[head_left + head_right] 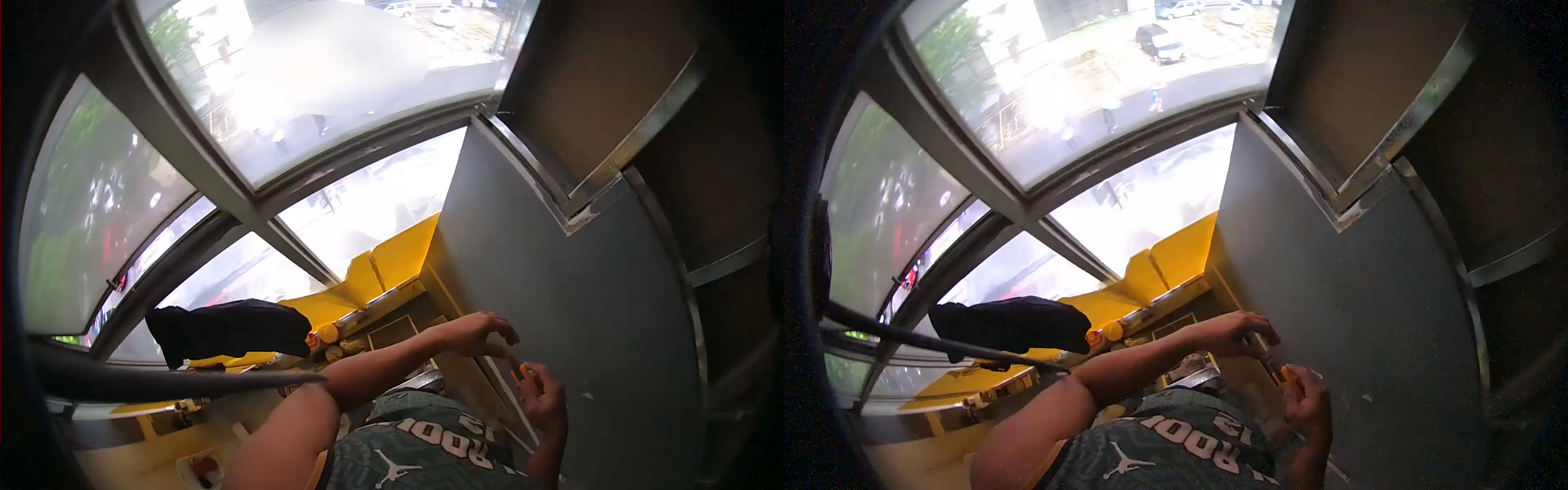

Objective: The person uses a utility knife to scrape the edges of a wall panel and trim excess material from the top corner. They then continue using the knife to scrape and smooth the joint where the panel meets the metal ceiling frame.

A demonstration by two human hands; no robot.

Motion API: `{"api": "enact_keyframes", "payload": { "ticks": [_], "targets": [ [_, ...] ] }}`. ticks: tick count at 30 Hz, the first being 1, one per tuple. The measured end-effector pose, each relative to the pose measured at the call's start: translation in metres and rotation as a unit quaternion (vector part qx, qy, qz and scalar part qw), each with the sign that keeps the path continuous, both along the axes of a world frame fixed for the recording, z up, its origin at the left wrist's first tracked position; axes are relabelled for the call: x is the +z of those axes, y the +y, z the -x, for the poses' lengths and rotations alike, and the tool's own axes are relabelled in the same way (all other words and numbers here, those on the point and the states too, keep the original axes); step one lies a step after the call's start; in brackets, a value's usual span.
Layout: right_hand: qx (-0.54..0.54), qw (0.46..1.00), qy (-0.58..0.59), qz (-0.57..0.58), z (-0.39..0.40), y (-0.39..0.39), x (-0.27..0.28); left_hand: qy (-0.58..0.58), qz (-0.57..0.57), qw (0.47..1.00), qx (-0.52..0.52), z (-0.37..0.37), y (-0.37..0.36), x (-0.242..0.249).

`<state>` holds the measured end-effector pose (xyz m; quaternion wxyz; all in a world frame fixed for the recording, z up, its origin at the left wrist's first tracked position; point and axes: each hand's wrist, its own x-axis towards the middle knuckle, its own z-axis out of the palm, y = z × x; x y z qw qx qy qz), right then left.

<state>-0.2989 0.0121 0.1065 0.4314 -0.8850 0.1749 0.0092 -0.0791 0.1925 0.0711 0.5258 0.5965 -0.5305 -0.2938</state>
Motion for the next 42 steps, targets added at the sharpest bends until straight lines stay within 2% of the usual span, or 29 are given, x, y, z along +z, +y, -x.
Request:
{"api": "enact_keyframes", "payload": {
  "ticks": [2,5,10,13,15,16,17,18,19,21,23,25,26,27,29,30,32,33,35,36,37,38,39,40,42],
  "targets": [
    [0.015,1.000,-0.005,0.007,-0.005,0.006,0.012,0.071,-0.049,0.996,0.017,0.006,0.007,0.005],
    [0.034,0.999,-0.008,0.013,-0.011,0.011,0.017,0.004,-0.071,0.997,-0.015,0.012,0.007,-0.030],
    [0.069,0.997,-0.015,0.030,-0.014,0.022,0.014,-0.019,-0.089,0.996,0.025,0.020,0.028,-0.050],
    [0.093,0.995,0.038,0.024,-0.017,0.028,0.016,-0.025,-0.062,0.996,0.062,0.022,0.044,-0.061],
    [0.072,0.991,0.116,-0.004,-0.020,0.030,0.015,-0.067,-0.153,0.973,0.160,0.019,0.062,-0.057],
    [0.071,0.991,0.115,-0.004,-0.019,0.030,0.011,0.000,-0.161,0.960,0.227,0.017,0.072,-0.055],
    [0.023,0.997,0.070,-0.010,-0.016,0.027,0.003,-0.049,-0.257,0.937,0.232,0.008,0.083,-0.079],
    [-0.027,0.999,0.027,-0.017,-0.014,0.025,-0.007,-0.004,-0.203,0.949,0.241,0.004,0.094,-0.108],
    [-0.033,0.999,0.028,-0.016,-0.014,0.020,-0.018,0.043,-0.149,0.956,0.248,0.006,0.105,-0.128],
    [-0.120,0.992,-0.017,-0.034,-0.014,0.010,-0.046,0.055,-0.187,0.952,0.236,0.018,0.122,-0.135],
    [-0.131,0.990,-0.040,0.029,-0.017,0.005,-0.076,0.068,-0.224,0.951,0.202,0.032,0.106,-0.138],
    [-0.131,0.979,-0.144,0.065,-0.027,0.015,-0.107,0.323,-0.179,0.920,0.129,0.047,0.084,-0.130],
    [-0.106,0.976,-0.143,0.122,-0.034,0.026,-0.100,0.427,-0.098,0.890,0.127,0.062,0.069,-0.114],
    [-0.077,0.971,-0.141,0.176,-0.046,0.039,-0.092,0.430,-0.103,0.890,0.112,0.072,0.050,-0.101],
    [-0.079,0.965,-0.164,0.189,-0.062,0.069,-0.087,0.620,0.012,0.774,0.127,0.087,0.009,-0.085],
    [-0.087,0.965,-0.158,0.191,-0.066,0.072,-0.083,0.624,0.006,0.773,0.120,0.089,-0.001,-0.084],
    [-0.053,0.971,-0.170,0.157,-0.071,0.071,-0.074,0.559,0.045,0.798,0.220,0.089,-0.015,-0.084],
    [-0.059,0.972,-0.164,0.158,-0.071,0.068,-0.067,0.563,0.039,0.797,0.215,0.088,-0.016,-0.089],
    [0.005,0.994,-0.104,0.040,-0.070,0.054,-0.049,0.544,0.041,0.802,0.243,0.079,-0.018,-0.102],
    [-0.015,0.992,-0.122,0.015,-0.070,0.047,-0.035,0.555,0.037,0.786,0.268,0.075,-0.022,-0.085],
    [-0.016,0.985,-0.147,0.094,-0.071,0.033,-0.015,0.559,0.031,0.786,0.263,0.066,-0.026,-0.092],
    [-0.015,0.970,-0.169,0.174,-0.073,0.011,0.005,0.515,0.009,0.818,0.255,0.052,-0.027,-0.102],
    [-0.031,0.941,-0.236,0.240,-0.075,-0.019,0.016,0.470,-0.014,0.847,0.246,0.039,-0.029,-0.110],
    [-0.047,0.903,-0.300,0.304,-0.077,-0.051,0.027,0.474,-0.021,0.847,0.240,0.027,-0.034,-0.106],
    [-0.104,0.823,-0.350,0.435,-0.079,-0.107,0.065,0.365,0.040,0.904,0.220,-0.005,-0.049,-0.085]
  ]
}}
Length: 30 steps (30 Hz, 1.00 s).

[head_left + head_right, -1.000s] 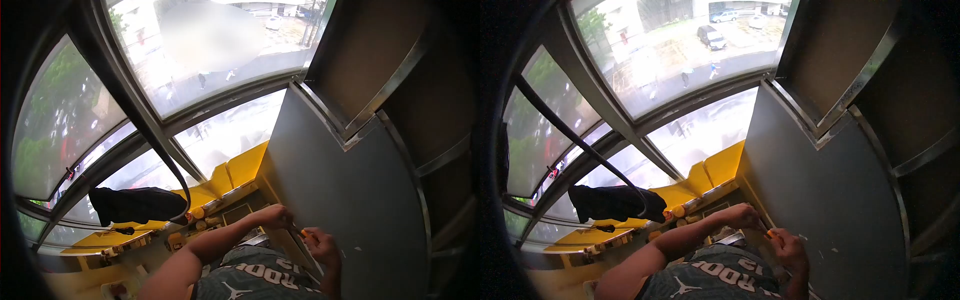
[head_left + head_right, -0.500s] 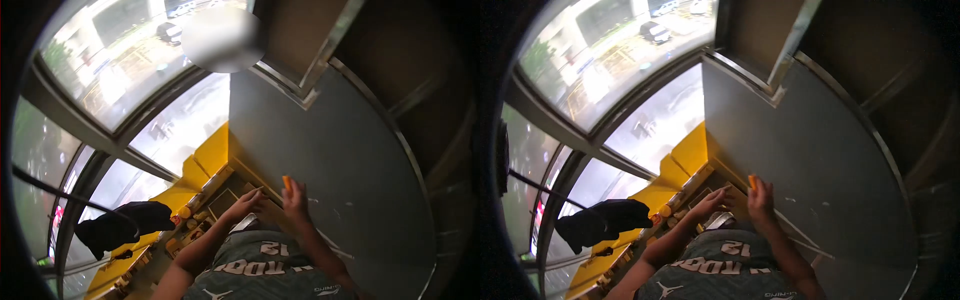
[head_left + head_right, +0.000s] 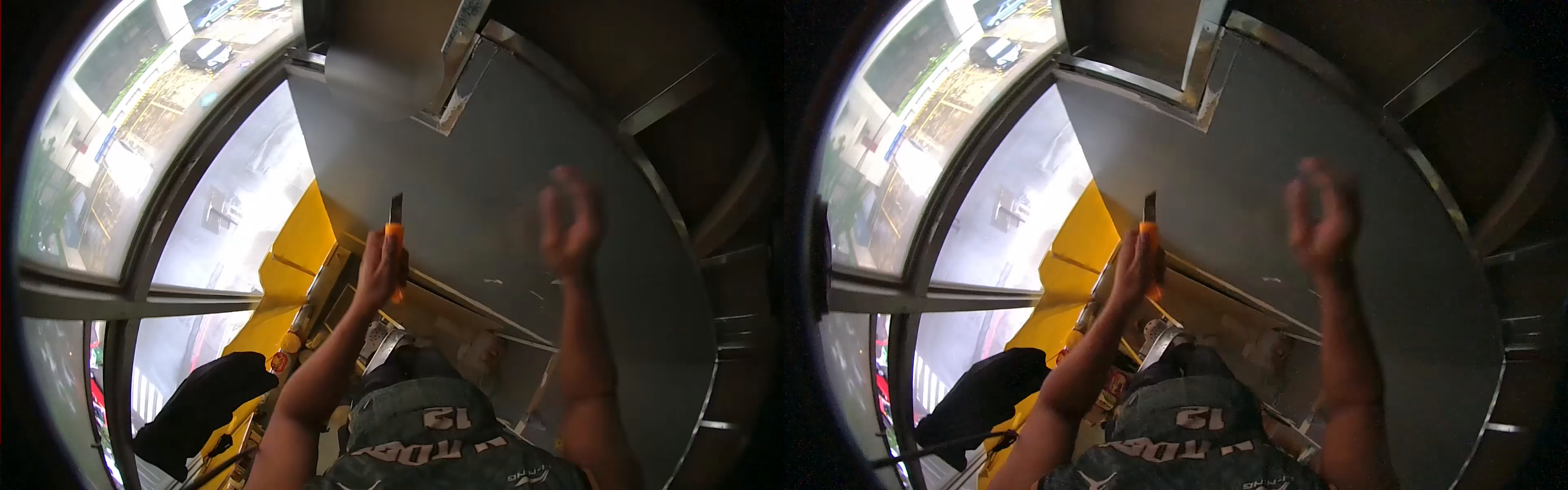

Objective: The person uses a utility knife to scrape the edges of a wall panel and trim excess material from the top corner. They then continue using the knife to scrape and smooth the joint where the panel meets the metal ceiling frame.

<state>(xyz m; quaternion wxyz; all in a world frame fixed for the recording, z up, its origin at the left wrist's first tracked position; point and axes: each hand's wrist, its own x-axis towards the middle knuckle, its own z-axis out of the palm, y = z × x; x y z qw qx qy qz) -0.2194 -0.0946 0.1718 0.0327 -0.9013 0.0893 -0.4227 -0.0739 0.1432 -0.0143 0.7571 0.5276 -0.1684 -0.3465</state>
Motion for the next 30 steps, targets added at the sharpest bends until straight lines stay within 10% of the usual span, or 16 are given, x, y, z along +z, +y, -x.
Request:
{"api": "enact_keyframes", "payload": {
  "ticks": [6,19,30],
  "targets": [
    [0.058,0.959,-0.078,0.266,-0.048,-0.103,0.115,-0.240,0.017,0.971,0.012,-0.096,-0.080,0.024],
    [-0.031,0.984,0.153,0.090,-0.103,-0.120,0.102,-0.464,0.020,0.885,0.037,-0.187,-0.170,0.015],
    [-0.137,0.967,0.132,0.172,-0.099,-0.120,0.093,-0.463,0.068,0.881,0.064,-0.183,-0.171,0.018]
  ]
}}
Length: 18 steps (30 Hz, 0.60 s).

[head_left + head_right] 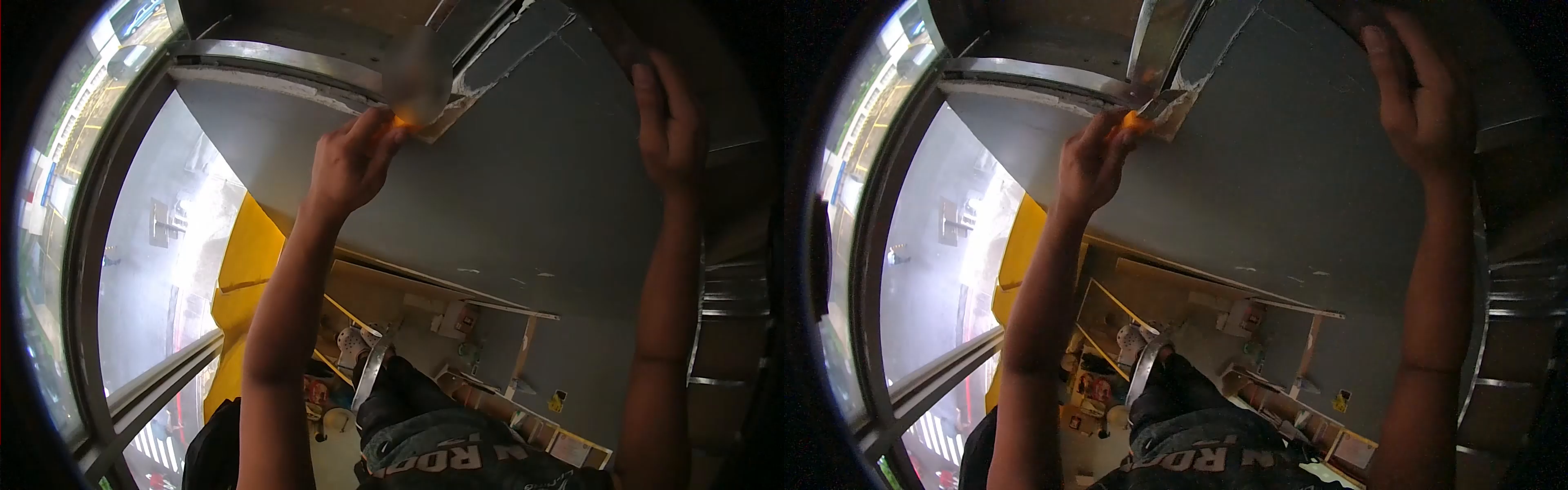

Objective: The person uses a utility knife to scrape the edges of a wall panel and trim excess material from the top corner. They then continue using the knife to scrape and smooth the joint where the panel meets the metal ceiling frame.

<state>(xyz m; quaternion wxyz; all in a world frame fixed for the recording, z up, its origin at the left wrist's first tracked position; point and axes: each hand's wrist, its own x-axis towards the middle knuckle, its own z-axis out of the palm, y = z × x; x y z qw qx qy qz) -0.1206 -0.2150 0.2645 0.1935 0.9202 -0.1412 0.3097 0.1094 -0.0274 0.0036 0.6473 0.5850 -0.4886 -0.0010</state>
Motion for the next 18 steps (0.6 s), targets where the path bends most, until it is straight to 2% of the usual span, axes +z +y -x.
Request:
{"api": "enact_keyframes", "payload": {
  "ticks": [2,4,8,11,13,14,16,18],
  "targets": [
    [-0.032,0.999,0.006,-0.022,0.002,0.000,0.000,-0.025,-0.004,1.000,0.014,0.000,-0.002,0.000],
    [0.018,1.000,-0.003,-0.025,0.003,-0.002,-0.004,-0.025,-0.020,0.999,0.010,0.000,0.000,0.001],
    [-0.037,0.997,-0.020,-0.068,0.011,-0.009,-0.008,-0.062,-0.020,0.998,0.006,-0.008,0.000,0.001],
    [-0.002,0.997,-0.041,-0.062,0.009,-0.011,-0.007,-0.072,-0.054,0.996,-0.001,-0.014,0.003,0.002],
    [-0.073,0.992,-0.027,-0.103,0.014,-0.010,-0.004,-0.099,-0.050,0.994,-0.001,-0.021,0.003,0.003],
    [-0.075,0.992,-0.026,-0.102,0.012,-0.010,-0.004,-0.126,-0.047,0.991,0.000,-0.024,0.004,0.003],
    [0.028,0.999,-0.016,0.033,0.006,-0.010,-0.004,-0.147,-0.078,0.986,-0.005,-0.029,0.009,0.001],
    [0.008,1.000,0.002,-0.004,0.009,-0.010,0.002,-0.168,-0.108,0.980,-0.008,-0.034,0.013,-0.001]
  ]
}}
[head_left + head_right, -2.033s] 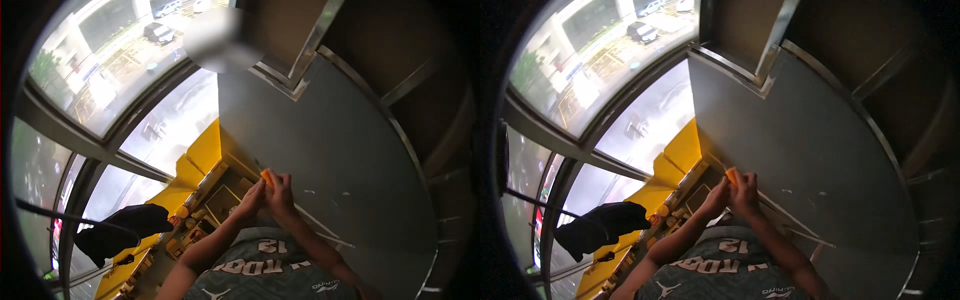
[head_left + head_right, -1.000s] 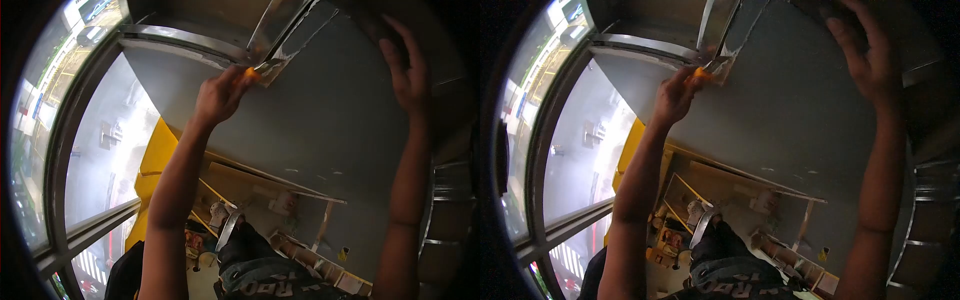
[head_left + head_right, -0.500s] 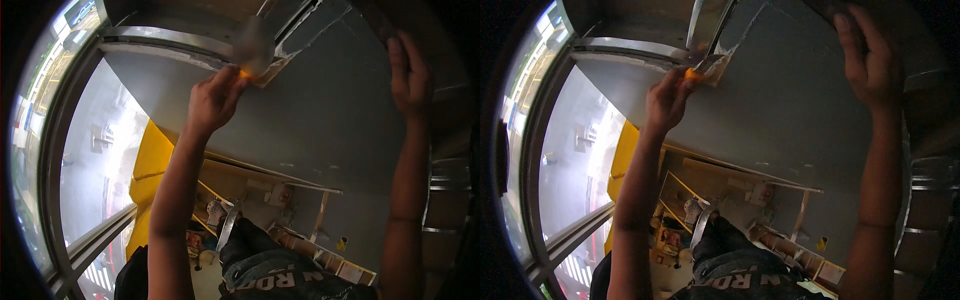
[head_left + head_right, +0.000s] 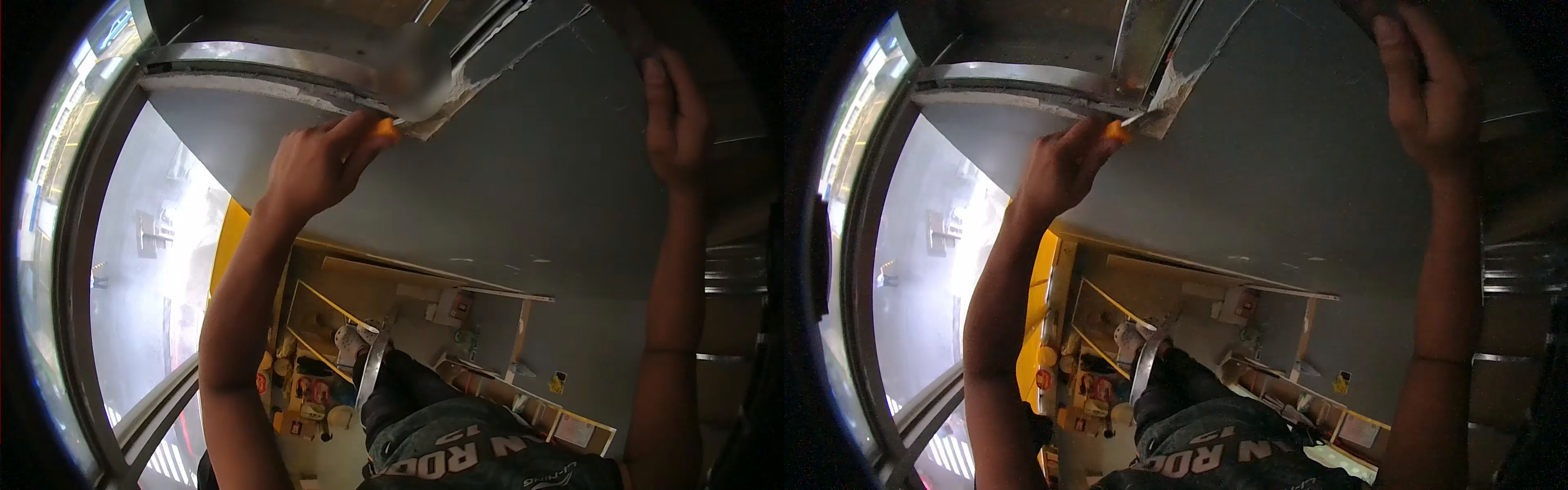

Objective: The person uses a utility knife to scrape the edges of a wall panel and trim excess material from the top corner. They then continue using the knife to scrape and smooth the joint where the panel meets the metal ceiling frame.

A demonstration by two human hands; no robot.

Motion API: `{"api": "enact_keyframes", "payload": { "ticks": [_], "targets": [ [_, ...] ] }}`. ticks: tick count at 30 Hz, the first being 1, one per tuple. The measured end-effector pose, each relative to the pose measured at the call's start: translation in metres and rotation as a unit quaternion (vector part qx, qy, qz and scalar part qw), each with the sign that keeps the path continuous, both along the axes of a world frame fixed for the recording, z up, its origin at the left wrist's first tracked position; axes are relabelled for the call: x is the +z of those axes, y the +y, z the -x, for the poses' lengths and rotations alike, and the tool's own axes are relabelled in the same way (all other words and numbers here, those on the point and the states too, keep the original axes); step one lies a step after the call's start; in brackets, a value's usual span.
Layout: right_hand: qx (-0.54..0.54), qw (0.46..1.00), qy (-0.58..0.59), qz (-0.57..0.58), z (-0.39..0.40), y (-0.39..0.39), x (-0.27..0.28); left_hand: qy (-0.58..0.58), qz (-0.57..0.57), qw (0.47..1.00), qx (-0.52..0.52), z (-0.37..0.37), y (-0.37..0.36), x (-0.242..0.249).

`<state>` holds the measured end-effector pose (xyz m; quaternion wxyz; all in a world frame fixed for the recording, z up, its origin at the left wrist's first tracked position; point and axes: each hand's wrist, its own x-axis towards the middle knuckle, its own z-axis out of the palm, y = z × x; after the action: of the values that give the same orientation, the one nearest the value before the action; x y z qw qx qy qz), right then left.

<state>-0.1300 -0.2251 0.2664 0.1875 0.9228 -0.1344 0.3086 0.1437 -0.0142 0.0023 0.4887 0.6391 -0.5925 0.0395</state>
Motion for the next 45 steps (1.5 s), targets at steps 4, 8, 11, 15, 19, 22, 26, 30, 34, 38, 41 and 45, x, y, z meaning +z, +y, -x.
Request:
{"api": "enact_keyframes", "payload": {
  "ticks": [4,8,11,15,19,22,26,30,34,38,41,45],
  "targets": [
    [-0.026,0.999,-0.017,-0.027,0.000,0.002,-0.005,0.002,0.033,0.999,-0.031,-0.001,0.004,0.001],
    [-0.015,0.999,-0.001,-0.030,0.006,-0.005,-0.004,0.038,0.051,0.997,-0.036,0.007,-0.006,-0.001],
    [0.015,0.999,-0.016,-0.023,0.007,-0.009,-0.005,0.082,0.075,0.993,-0.031,0.017,-0.012,0.001],
    [0.022,0.999,-0.025,-0.034,0.006,-0.008,-0.006,0.096,0.084,0.992,-0.020,0.022,-0.014,-0.002],
    [0.025,0.998,-0.019,-0.050,0.003,-0.005,-0.005,0.133,0.089,0.987,-0.026,0.025,-0.014,-0.001],
    [0.012,0.999,-0.017,0.033,0.002,-0.005,-0.005,0.152,0.087,0.984,-0.027,0.027,-0.015,0.002],
    [0.035,0.999,-0.016,-0.006,0.000,-0.005,-0.005,0.169,0.102,0.980,-0.020,0.030,-0.015,-0.001],
    [0.038,0.999,-0.007,-0.035,0.002,-0.002,-0.005,0.154,0.106,0.982,-0.015,0.032,-0.015,-0.002],
    [0.059,0.998,-0.017,-0.029,-0.001,-0.003,-0.008,0.173,0.085,0.981,-0.022,0.032,-0.014,0.002],
    [0.002,0.999,-0.018,-0.039,0.002,0.003,-0.008,0.161,0.040,0.986,-0.031,0.027,-0.011,0.010],
    [-0.023,0.995,-0.040,-0.094,0.005,0.000,-0.010,0.159,0.024,0.985,-0.063,0.014,-0.006,0.019],
    [0.028,0.999,-0.012,-0.029,-0.002,-0.003,-0.004,0.151,-0.021,0.985,-0.085,0.000,0.000,0.034]
  ]
}}
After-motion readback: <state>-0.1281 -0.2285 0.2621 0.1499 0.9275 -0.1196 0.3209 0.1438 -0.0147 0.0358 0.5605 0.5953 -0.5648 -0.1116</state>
